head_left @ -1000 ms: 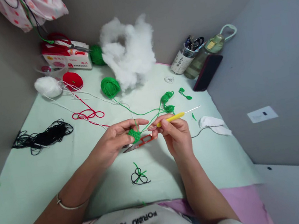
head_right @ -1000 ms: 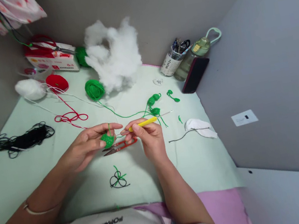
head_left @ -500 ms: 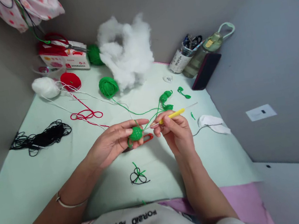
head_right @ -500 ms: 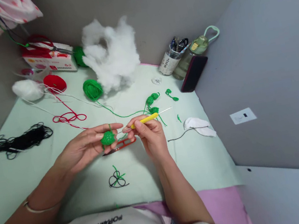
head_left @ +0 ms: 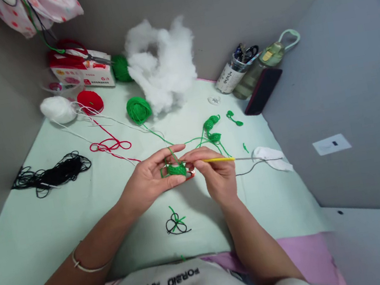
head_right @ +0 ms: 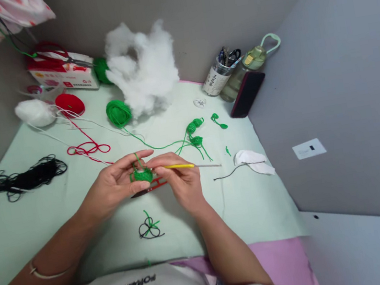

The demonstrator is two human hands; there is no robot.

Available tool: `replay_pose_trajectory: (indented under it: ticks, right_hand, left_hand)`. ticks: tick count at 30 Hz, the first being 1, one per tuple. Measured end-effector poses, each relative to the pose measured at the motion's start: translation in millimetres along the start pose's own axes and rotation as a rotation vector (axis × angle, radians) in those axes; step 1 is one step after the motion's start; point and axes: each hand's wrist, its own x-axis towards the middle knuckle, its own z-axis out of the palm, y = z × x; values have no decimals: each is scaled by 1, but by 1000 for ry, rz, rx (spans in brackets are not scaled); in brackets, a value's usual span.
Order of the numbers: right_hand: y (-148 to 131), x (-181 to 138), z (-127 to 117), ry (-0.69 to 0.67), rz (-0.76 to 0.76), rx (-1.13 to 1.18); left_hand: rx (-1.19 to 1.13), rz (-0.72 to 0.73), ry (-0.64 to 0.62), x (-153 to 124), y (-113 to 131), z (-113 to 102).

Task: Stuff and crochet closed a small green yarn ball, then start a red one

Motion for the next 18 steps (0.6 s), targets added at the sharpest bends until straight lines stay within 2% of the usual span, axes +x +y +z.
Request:
replay_pose_trajectory:
  ticks: [4,7,12,18]
  right_hand:
    - [3,0,-1,10,166,221]
    - [1,2,-3,6,237,271]
    - [-3,5,-8,-45,271,219]
    - [-1,3,-10,-82,244,207]
  left_hand:
    - [-3,-9,-23,-1,-1,-4]
    - [51,-21,-41,-2,-1,-5]
    - [68,-42,-40,-2,3,-4]
    - [95,-64,-53,-2,5,-5]
